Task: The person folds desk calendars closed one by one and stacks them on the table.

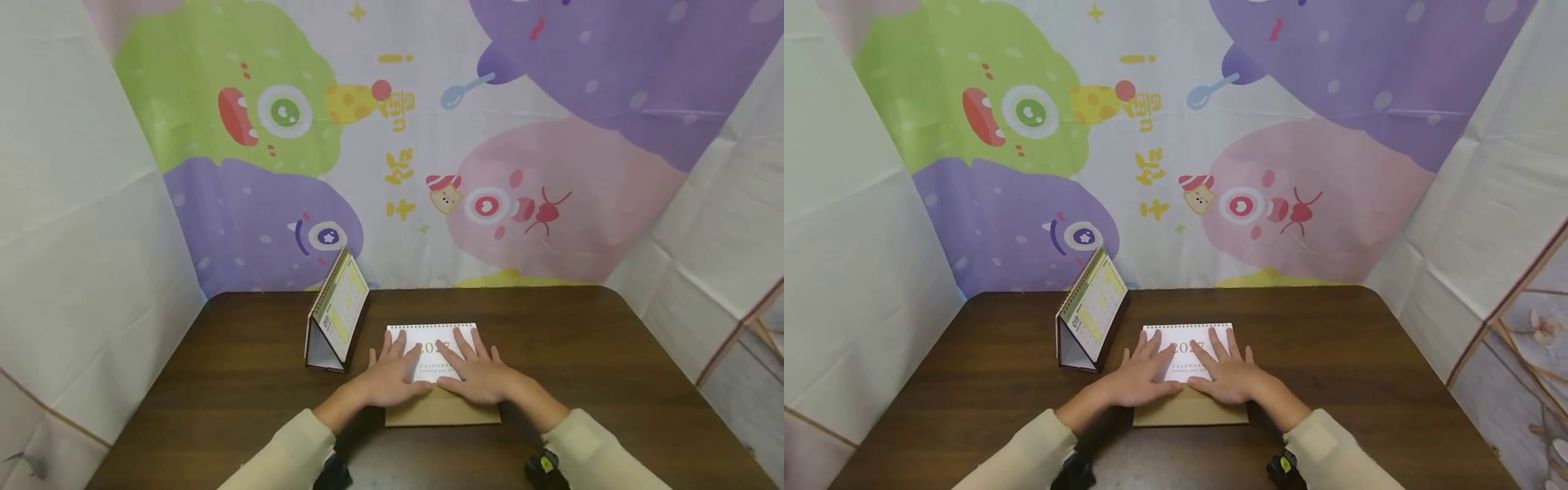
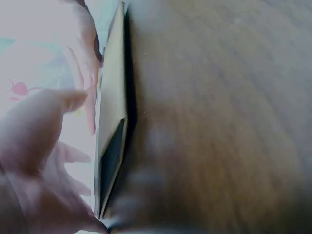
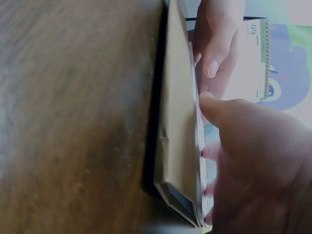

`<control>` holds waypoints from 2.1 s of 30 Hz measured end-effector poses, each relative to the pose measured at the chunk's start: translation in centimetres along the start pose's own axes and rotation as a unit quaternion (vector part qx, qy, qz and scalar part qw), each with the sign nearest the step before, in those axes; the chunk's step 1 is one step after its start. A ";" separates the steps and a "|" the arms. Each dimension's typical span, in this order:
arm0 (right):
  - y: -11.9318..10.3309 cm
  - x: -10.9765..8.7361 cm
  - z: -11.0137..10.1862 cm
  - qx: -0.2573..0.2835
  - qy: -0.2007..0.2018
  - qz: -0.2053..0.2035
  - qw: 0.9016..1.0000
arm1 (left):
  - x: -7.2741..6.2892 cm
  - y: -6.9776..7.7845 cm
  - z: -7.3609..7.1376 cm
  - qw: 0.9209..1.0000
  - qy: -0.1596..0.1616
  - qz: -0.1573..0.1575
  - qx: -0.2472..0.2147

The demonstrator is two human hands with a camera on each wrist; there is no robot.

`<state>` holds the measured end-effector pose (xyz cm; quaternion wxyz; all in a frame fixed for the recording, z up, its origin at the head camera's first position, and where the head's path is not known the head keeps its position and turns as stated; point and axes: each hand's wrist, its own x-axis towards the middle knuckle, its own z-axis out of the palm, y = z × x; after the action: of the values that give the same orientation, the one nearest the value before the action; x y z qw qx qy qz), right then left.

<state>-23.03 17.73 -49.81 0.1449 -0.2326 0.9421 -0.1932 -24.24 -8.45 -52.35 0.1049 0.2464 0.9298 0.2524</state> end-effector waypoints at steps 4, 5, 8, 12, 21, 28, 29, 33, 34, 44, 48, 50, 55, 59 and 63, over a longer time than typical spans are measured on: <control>0.4 0.2 -0.7 0.025 0.029 0.002 0.999 | 0.7 -1.0 -0.2 0.998 0.056 -0.001 -0.041; 0.6 0.3 -0.9 0.036 0.037 0.002 0.999 | 0.9 -1.3 -0.3 0.996 0.072 -0.004 -0.049; 2.8 1.7 -0.5 0.046 0.077 -0.010 0.996 | 1.3 -1.8 -0.5 0.990 0.122 -0.025 -0.061; 6.3 3.7 0.7 0.005 0.129 -0.014 0.992 | 0.9 -1.8 -1.1 0.980 0.175 -0.059 -0.077; 7.8 4.2 0.5 -0.001 0.151 0.026 0.988 | -0.4 -1.1 -2.2 0.971 0.177 -0.105 -0.119; 7.7 4.7 0.4 0.003 0.127 0.036 0.991 | -0.6 -0.7 -2.1 0.972 0.152 -0.110 -0.139; 7.8 4.8 0.5 0.003 0.126 0.036 0.991 | -0.4 -1.0 -2.0 0.973 0.150 -0.109 -0.135; 8.0 5.0 0.7 0.000 0.129 0.036 0.991 | 0.2 -2.0 -1.2 0.974 0.155 -0.105 -0.129; 7.9 5.0 0.7 -0.001 0.130 0.037 0.991 | 0.3 -2.1 -1.1 0.974 0.158 -0.102 -0.129; 6.4 4.1 0.1 0.042 0.159 0.062 0.984 | 1.1 -4.3 0.5 0.969 0.172 -0.084 -0.159; 5.5 3.3 -0.5 0.059 0.176 0.048 0.982 | 0.4 -3.6 0.1 0.967 0.187 -0.070 -0.159; 5.3 3.2 -0.6 0.062 0.187 0.042 0.980 | -0.3 -2.7 -0.5 0.966 0.191 -0.069 -0.161; 5.4 3.3 -0.6 0.070 0.197 0.046 0.977 | -2.4 0.4 -2.7 0.962 0.186 -0.064 -0.190; 5.6 3.4 -0.3 0.076 0.198 0.048 0.976 | -3.3 1.2 -3.3 0.960 0.184 -0.066 -0.199; 6.4 4.0 0.5 0.064 0.202 0.052 0.976 | -2.9 0.3 -2.7 0.960 0.187 -0.073 -0.194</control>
<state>-28.63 20.81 -53.76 -0.0240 -0.1302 0.9484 -0.2882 -22.46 -10.82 -49.70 -0.0065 0.1013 0.8813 0.4615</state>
